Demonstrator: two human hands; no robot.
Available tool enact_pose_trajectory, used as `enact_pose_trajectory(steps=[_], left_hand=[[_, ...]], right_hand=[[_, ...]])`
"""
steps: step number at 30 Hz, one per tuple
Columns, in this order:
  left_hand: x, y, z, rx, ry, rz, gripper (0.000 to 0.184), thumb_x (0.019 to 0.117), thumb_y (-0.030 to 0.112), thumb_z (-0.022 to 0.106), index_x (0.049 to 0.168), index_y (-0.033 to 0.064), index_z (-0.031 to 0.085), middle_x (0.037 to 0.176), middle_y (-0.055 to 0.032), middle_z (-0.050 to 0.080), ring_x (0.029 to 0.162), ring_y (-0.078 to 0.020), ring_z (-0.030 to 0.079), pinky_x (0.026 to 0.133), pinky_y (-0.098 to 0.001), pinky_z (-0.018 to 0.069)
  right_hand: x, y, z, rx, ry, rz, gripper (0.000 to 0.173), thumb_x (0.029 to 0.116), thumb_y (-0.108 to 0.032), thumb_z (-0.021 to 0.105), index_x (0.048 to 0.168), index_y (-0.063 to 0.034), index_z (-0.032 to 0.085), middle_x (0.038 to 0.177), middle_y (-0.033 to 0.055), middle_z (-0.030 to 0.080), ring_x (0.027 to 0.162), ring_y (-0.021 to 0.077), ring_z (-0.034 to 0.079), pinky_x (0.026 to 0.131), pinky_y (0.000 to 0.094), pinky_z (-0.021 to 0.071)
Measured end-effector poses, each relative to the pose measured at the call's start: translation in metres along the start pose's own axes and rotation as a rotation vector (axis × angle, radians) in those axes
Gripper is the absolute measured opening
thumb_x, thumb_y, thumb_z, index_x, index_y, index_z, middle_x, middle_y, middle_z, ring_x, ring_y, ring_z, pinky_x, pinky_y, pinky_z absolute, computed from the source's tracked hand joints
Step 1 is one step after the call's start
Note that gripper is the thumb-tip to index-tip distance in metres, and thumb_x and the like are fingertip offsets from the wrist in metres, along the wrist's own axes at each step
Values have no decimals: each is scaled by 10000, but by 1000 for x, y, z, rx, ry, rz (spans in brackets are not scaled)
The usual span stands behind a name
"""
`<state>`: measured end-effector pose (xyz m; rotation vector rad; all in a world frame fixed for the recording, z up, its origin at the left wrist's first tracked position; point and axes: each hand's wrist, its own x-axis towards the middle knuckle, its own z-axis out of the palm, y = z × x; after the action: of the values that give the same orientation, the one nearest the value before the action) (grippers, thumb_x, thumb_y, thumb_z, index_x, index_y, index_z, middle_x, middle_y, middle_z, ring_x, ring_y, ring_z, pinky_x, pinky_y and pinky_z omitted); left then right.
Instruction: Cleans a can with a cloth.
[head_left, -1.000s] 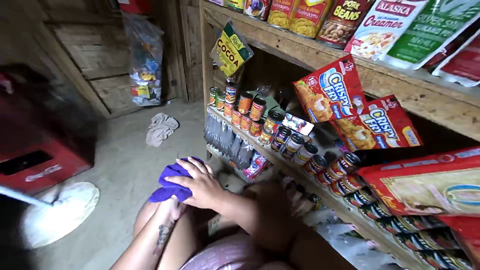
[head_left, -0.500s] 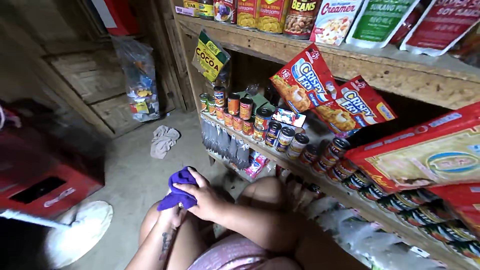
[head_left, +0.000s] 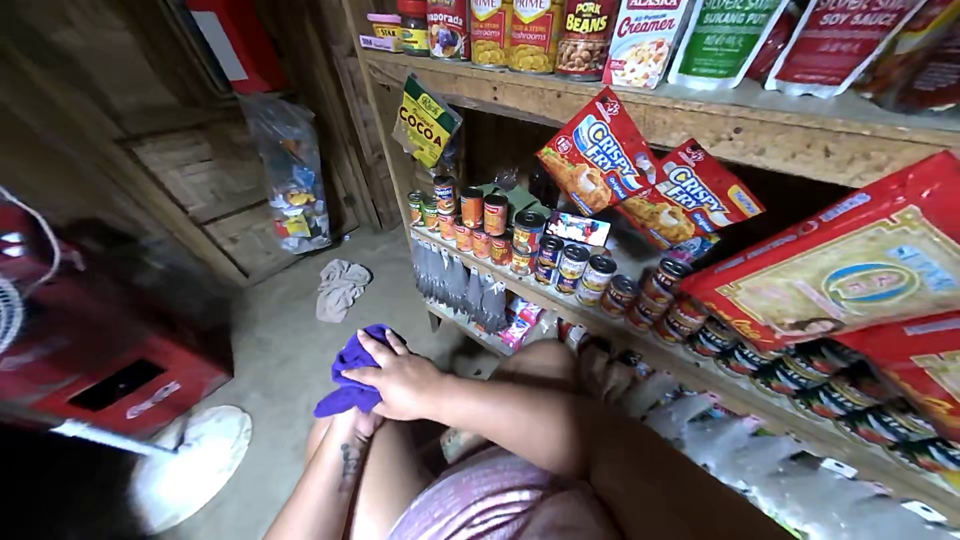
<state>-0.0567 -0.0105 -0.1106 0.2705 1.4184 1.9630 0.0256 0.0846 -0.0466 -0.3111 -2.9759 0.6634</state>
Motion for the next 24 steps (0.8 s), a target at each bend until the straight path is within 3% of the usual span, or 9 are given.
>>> enact_pose_trajectory(steps=[1, 3, 6, 10, 13, 16, 17, 20, 24], left_hand=[[6, -4, -2, -84, -59, -25, 211, 1072, 115, 333, 1138, 77, 530, 896, -9, 639, 795, -87, 629, 684, -300, 550], [17, -4, -7, -233, -159, -116, 297, 1091, 200, 271, 1254, 63, 479, 1019, -84, 619, 894, -176, 641, 739, -389, 573], [11, 19, 15, -177, 23, -264, 390, 1113, 341, 198, 1305, 96, 432, 1071, -116, 563, 888, -223, 617, 718, -436, 569], [12, 17, -1, -307, 61, -255, 492, 1103, 480, 134, 1298, 124, 412, 1053, -101, 563, 874, -219, 636, 685, -440, 584], [-7, 22, -5, -370, 55, -178, 437, 1107, 427, 181, 1327, 124, 406, 1135, -101, 563, 991, -219, 622, 773, -461, 569], [-72, 73, 43, -373, 229, -228, 429, 1124, 282, 104, 1446, 90, 312, 1253, -117, 480, 1128, -201, 536, 949, -413, 488], [-81, 88, 58, -364, 327, -279, 402, 1122, 250, 107, 1408, 105, 348, 1200, -90, 487, 1087, -171, 536, 939, -373, 481], [-40, 32, 4, -469, 20, -35, 348, 1106, 285, 217, 1315, 82, 409, 1134, -100, 565, 1032, -178, 590, 853, -423, 541], [-22, 24, 3, -483, -25, -77, 339, 1094, 308, 188, 1177, 150, 476, 979, -17, 599, 905, -120, 613, 784, -382, 561]], right_hand=[[7, -2, -6, -5, -18, 20, 640, 928, -258, 717, 1529, -275, 497, 1718, 157, 92, 1547, 466, 146, 1174, 604, 340], [19, -6, -19, -14, -56, 61, 630, 945, -286, 700, 1537, -261, 488, 1703, 191, 143, 1532, 464, 210, 1176, 612, 332], [34, -16, -31, -11, -74, 89, 563, 936, -280, 705, 1475, -219, 554, 1595, 227, 357, 1437, 447, 382, 1098, 622, 409], [45, -36, -27, -34, -102, 80, 561, 912, -227, 728, 1448, -193, 564, 1581, 261, 347, 1438, 501, 342, 1064, 659, 420], [46, -43, -17, -42, -56, 45, 556, 897, -219, 744, 1431, -218, 586, 1582, 242, 363, 1432, 486, 365, 1032, 658, 451], [40, -50, -13, -16, -13, 20, 547, 899, -204, 745, 1426, -245, 600, 1590, 226, 368, 1436, 477, 366, 1036, 660, 443], [39, -52, -12, -10, -3, 13, 549, 898, -197, 740, 1426, -253, 602, 1596, 220, 364, 1441, 475, 361, 1037, 658, 441], [43, -53, -4, -28, 23, -13, 568, 886, -197, 761, 1423, -282, 599, 1603, 192, 362, 1446, 468, 349, 1025, 645, 466], [37, -48, -5, -24, 33, -23, 605, 861, -151, 758, 1429, -285, 595, 1636, 181, 323, 1485, 486, 286, 1072, 690, 404]])
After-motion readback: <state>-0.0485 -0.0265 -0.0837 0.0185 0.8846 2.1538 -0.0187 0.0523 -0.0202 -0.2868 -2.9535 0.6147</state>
